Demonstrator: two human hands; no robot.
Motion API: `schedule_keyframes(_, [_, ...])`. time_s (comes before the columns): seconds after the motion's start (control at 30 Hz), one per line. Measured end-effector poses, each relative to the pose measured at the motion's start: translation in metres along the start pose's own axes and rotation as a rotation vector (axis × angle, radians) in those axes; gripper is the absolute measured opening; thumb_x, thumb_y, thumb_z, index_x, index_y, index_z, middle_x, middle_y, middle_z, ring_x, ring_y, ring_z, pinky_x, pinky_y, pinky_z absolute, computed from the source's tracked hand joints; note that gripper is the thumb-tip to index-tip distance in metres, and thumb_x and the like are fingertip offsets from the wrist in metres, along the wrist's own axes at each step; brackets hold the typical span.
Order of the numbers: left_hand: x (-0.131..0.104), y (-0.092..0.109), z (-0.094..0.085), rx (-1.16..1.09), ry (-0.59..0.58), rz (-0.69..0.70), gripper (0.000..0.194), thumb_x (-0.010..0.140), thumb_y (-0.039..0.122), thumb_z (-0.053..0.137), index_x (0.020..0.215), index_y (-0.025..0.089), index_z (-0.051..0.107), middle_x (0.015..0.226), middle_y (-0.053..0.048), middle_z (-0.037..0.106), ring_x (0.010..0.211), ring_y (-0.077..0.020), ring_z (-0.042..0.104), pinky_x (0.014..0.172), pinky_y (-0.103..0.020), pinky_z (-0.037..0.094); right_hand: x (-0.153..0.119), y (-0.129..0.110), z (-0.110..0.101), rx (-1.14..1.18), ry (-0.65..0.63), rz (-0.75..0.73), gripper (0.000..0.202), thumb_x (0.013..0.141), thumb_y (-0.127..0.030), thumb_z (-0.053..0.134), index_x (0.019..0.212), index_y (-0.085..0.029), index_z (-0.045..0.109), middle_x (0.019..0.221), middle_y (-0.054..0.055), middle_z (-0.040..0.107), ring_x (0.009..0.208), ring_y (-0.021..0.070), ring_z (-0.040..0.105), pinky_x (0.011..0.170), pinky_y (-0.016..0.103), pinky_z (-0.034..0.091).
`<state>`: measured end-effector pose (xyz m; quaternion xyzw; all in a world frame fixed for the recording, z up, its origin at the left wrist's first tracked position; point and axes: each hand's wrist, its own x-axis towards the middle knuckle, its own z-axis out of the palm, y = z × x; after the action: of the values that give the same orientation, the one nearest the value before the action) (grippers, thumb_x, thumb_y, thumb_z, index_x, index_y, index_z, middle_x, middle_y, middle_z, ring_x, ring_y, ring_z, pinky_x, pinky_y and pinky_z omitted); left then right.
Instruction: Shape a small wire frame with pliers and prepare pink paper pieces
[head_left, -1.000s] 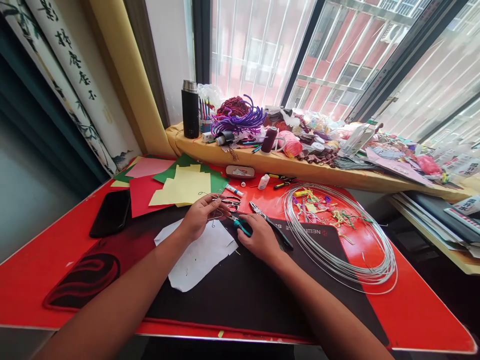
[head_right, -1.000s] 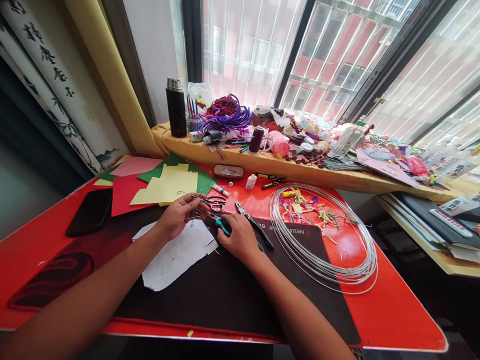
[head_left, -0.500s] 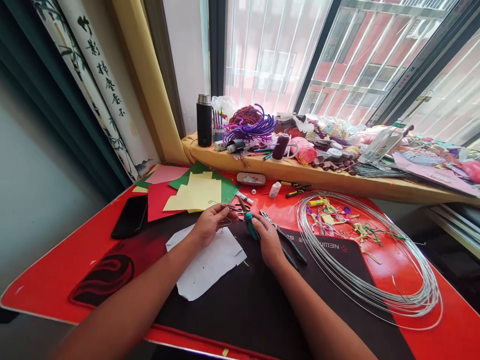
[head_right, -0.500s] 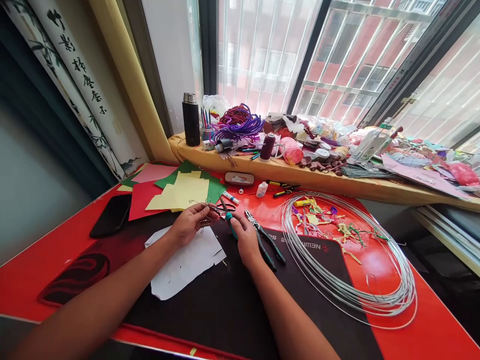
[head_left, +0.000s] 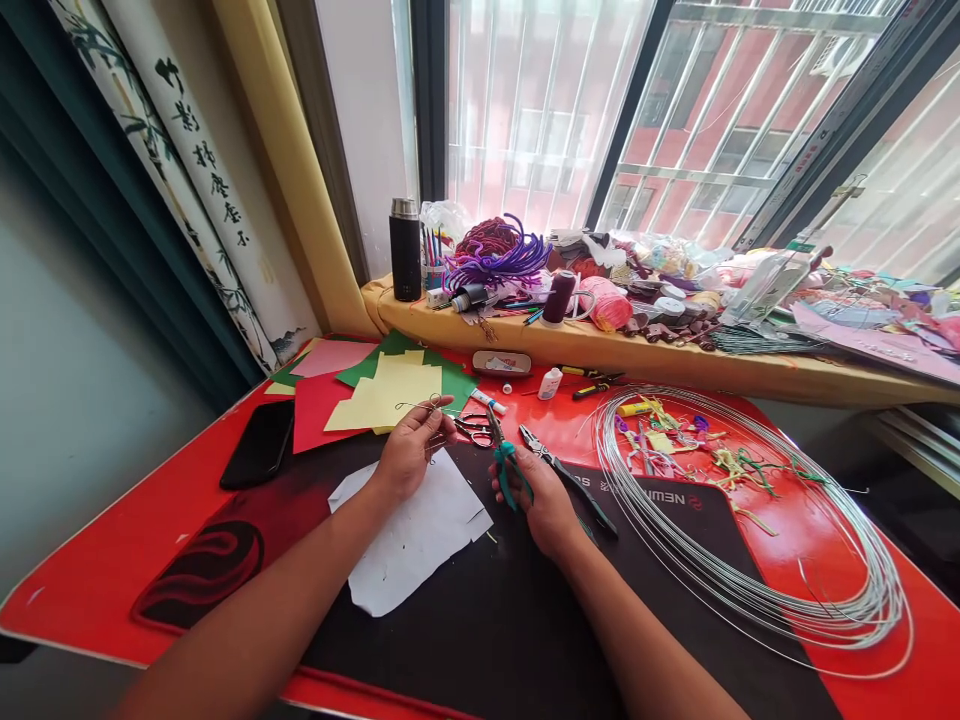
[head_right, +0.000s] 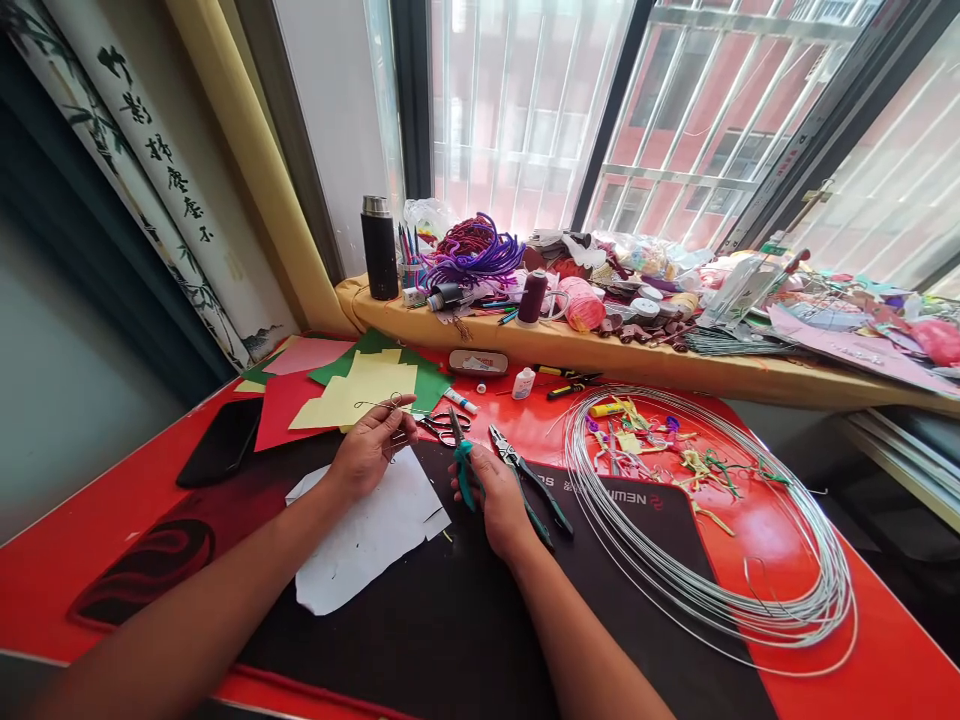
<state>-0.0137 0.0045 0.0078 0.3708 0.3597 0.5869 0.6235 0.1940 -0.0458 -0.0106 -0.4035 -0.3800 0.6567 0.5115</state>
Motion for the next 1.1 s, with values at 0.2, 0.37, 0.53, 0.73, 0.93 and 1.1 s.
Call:
schedule_keyframes(0.2, [-0.001,-0.001,0.001,0.049,0.008,0.068,0.041,0.083,0.043,0.078,0.114,0.018,0.073,0.088,-0.005,0.073,0.085,-0.0180,0.068,0.087,-0.034,0.053,-0.003,-0.002,0.006,-0.096,-0.004,-0.019,0.049,0.085,-0.066,0.071,0.098,-0.018,0.070,0.092,0.008,0.070,0.075,0.0198,0.064,0.065,0.031,0.054])
schedule_keyframes(0.37, [-0.004,-0.002,0.005,0.057,-0.006,0.063,0.038,0.079,0.042,0.082,0.108,0.018,0.075,0.092,-0.007,0.076,0.093,-0.0206,0.069,0.095,-0.037,0.052,-0.006,-0.001,0.009,-0.156,-0.008,-0.029,0.050,0.084,-0.067,0.071,0.101,-0.019,0.070,0.088,0.007,0.070,0.073,0.0191,0.063,0.064,0.029,0.053])
schedule_keyframes(0.53, [-0.005,-0.002,0.008,0.067,-0.041,0.060,0.038,0.078,0.044,0.083,0.106,0.019,0.075,0.092,-0.007,0.076,0.094,-0.0216,0.070,0.096,-0.038,0.051,-0.006,-0.001,0.011,-0.167,0.012,-0.037,0.054,0.082,-0.069,0.071,0.099,-0.019,0.070,0.087,0.007,0.069,0.070,0.0184,0.061,0.061,0.029,0.052])
schedule_keyframes(0.73, [-0.008,-0.003,0.009,0.076,-0.070,0.051,0.040,0.079,0.045,0.083,0.106,0.018,0.074,0.093,-0.007,0.077,0.093,-0.0216,0.071,0.096,-0.037,0.051,-0.006,-0.001,0.011,-0.184,0.008,-0.047,0.052,0.083,-0.069,0.070,0.097,-0.019,0.069,0.086,0.006,0.068,0.069,0.0175,0.060,0.059,0.028,0.051])
schedule_keyframes(0.93, [-0.008,-0.004,0.011,0.081,-0.091,0.062,0.036,0.080,0.042,0.082,0.106,0.018,0.074,0.091,-0.007,0.077,0.091,-0.0217,0.072,0.094,-0.037,0.052,-0.006,0.000,0.011,-0.193,0.016,-0.057,0.049,0.085,-0.068,0.068,0.091,-0.019,0.068,0.083,0.005,0.066,0.067,0.0164,0.058,0.056,0.027,0.048])
schedule_keyframes(1.1, [-0.008,-0.006,0.011,0.092,-0.094,0.056,0.035,0.081,0.040,0.082,0.106,0.017,0.074,0.090,-0.008,0.077,0.091,-0.0227,0.073,0.094,-0.038,0.052,-0.005,0.001,0.011,-0.197,0.028,-0.060,0.050,0.083,-0.069,0.069,0.089,-0.020,0.065,0.080,0.004,0.064,0.064,0.0164,0.056,0.053,0.026,0.045])
